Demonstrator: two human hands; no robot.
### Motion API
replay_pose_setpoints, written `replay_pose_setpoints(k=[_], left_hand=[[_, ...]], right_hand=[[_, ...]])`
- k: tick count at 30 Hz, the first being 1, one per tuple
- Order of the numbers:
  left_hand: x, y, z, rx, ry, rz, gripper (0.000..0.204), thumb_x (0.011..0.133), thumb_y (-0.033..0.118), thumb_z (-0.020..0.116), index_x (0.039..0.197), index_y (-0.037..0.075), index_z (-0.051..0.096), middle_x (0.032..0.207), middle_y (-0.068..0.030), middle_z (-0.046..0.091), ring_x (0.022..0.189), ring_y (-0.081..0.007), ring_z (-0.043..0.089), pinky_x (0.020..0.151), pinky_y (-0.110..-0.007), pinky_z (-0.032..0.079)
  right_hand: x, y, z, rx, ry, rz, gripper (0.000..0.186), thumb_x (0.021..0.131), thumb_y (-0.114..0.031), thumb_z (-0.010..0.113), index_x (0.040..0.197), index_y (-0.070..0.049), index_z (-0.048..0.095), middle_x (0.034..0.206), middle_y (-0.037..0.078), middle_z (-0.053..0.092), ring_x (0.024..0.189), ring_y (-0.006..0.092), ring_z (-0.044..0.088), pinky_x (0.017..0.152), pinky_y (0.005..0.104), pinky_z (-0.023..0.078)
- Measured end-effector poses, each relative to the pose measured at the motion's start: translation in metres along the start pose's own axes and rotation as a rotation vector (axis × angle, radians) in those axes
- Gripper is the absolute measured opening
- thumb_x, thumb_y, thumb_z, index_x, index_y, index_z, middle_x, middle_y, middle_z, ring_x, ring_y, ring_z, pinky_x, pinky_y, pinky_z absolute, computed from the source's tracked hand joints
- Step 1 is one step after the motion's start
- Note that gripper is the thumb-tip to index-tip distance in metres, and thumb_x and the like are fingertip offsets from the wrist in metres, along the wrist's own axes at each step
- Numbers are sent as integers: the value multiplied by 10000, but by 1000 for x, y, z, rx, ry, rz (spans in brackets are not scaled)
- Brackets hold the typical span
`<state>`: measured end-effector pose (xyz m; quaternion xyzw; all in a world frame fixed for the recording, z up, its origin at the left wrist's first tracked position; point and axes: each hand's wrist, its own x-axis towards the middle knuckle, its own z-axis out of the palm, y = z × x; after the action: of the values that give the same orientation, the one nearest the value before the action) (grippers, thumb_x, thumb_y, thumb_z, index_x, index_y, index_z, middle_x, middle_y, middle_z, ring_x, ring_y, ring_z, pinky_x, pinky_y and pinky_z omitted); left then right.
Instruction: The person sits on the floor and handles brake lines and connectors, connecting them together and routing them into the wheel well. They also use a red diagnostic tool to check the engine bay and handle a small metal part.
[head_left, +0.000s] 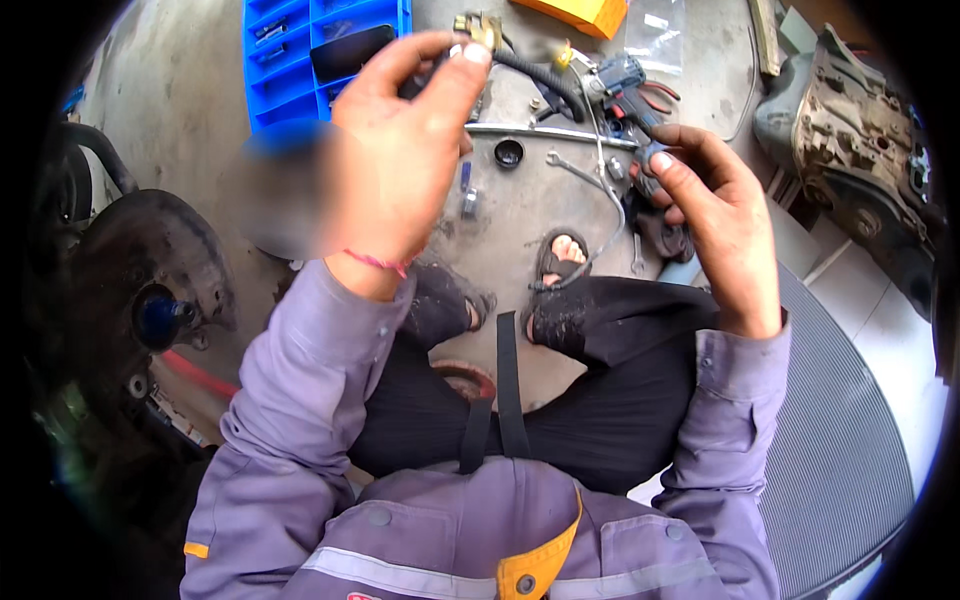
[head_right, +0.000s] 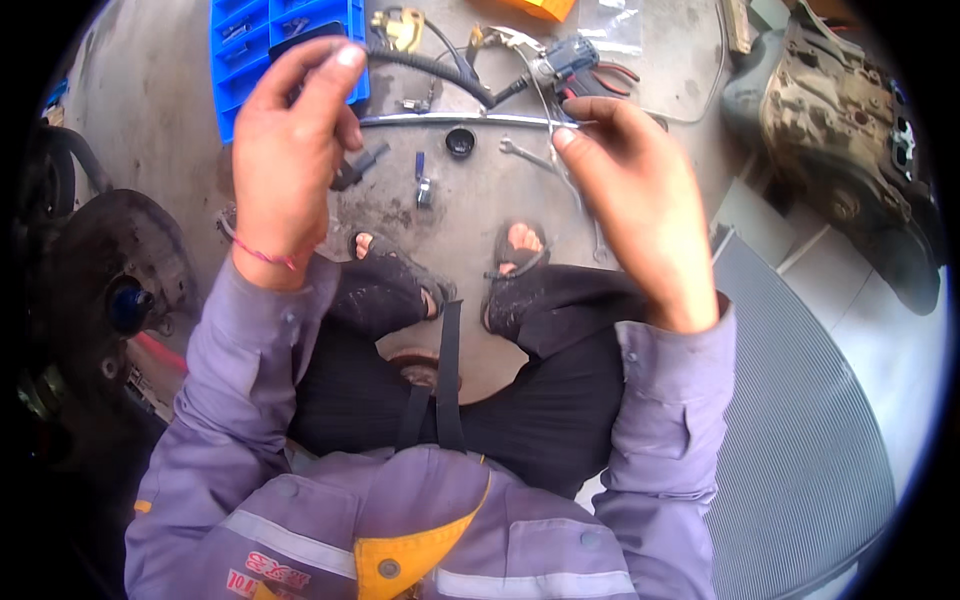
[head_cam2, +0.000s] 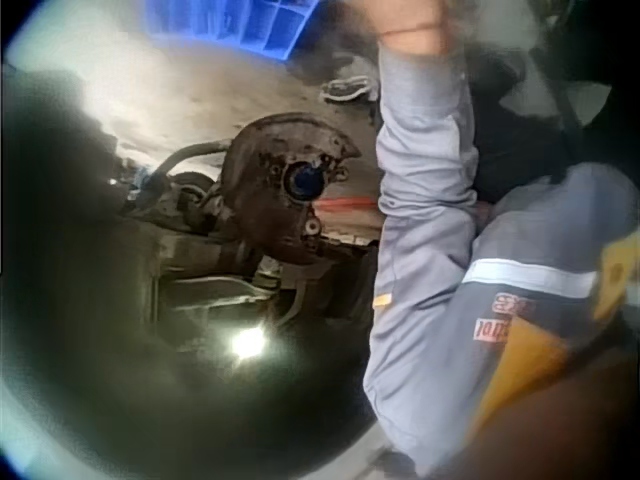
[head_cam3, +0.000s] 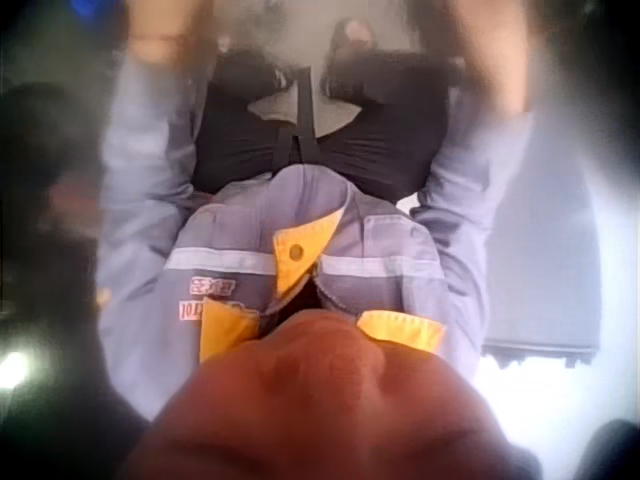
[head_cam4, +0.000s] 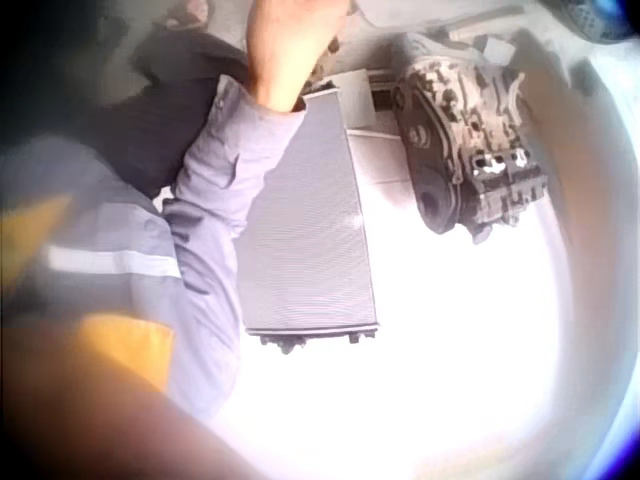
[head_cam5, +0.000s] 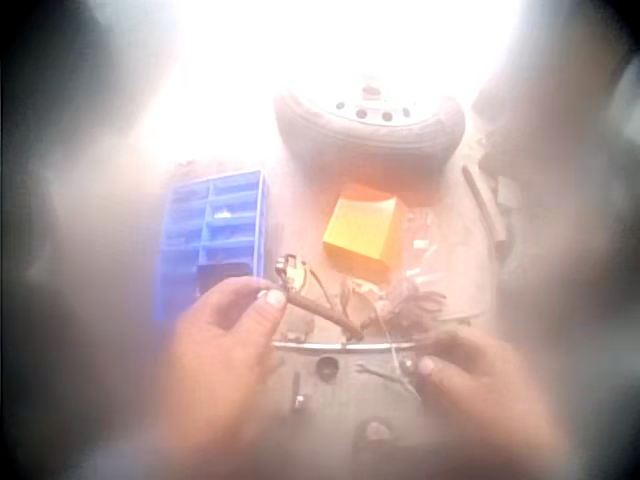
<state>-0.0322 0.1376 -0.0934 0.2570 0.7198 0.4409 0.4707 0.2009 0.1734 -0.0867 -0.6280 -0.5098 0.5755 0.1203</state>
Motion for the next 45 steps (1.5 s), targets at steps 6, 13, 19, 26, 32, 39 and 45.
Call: replay_pose_setpoints(k=[6, 13, 19, 26, 32, 39, 45], left_hand=[[-78, -11, 15, -96, -114, -222, 216, 931, 222, 695, 1043, 39, 667, 758, 32, 598, 580, -41, 514, 499, -220, 424], [-234, 82, -24, 29, -220, -360, 150, 915, 88, 681, 1038, 3, 665, 1035, -57, 624, 690, -79, 593, 569, -244, 493], [-275, 129, -59, -9, -26, -535, 140, 881, 55, 698, 1009, 0, 679, 1129, -78, 587, 907, -139, 608, 776, -269, 510], [-236, 65, -49, 554, 108, -312, 209, 856, 20, 705, 1054, -2, 642, 976, -47, 567, 831, -111, 549, 758, -243, 459], [-209, 5, -52, 383, 154, -348, 409, 822, -54, 740, 1131, 48, 490, 1024, -22, 536, 843, -79, 535, 734, -229, 465], [-208, 39, -28, 19, 105, -377, 325, 853, -85, 679, 1106, 44, 523, 1065, -19, 520, 871, -69, 557, 745, -225, 470], [-212, 132, 6, 274, -187, -194, 309, 851, -90, 659, 1132, 15, 586, 1024, -23, 498, 890, -80, 526, 759, -221, 454]], right_hand=[[-54, 6, 35, -138, 9, -193, 515, 801, -159, 775, 1262, -48, 576, 1134, 129, 601, 946, 242, 633, 786, 358, 539], [-229, 1, 22, 119, -275, 73, 244, 921, -83, 663, 1143, 18, 645, 977, 59, 683, 905, 108, 637, 779, 268, 516], [-226, -2, -36, 178, -248, 252, 236, 891, -79, 620, 1112, -2, 655, 964, 39, 674, 885, 123, 617, 783, 268, 510], [-49, 217, 102, -940, -313, -418, 249, 815, -202, 658, 993, -29, 683, 1119, 145, 630, 1081, 334, 576, 905, 493, 463], [-7, 313, 188, -1258, -491, -335, 242, 764, -205, 711, 965, -71, 719, 1119, 115, 599, 1176, 316, 505, 1020, 440, 384], [-89, 126, 55, -72, -352, -197, 313, 830, -121, 778, 1116, -36, 682, 1086, 92, 699, 999, 202, 656, 879, 328, 517], [-156, -26, -40, 275, -338, -320, 318, 842, -84, 758, 1128, -22, 632, 1105, 105, 686, 1101, 227, 640, 990, 363, 477]])
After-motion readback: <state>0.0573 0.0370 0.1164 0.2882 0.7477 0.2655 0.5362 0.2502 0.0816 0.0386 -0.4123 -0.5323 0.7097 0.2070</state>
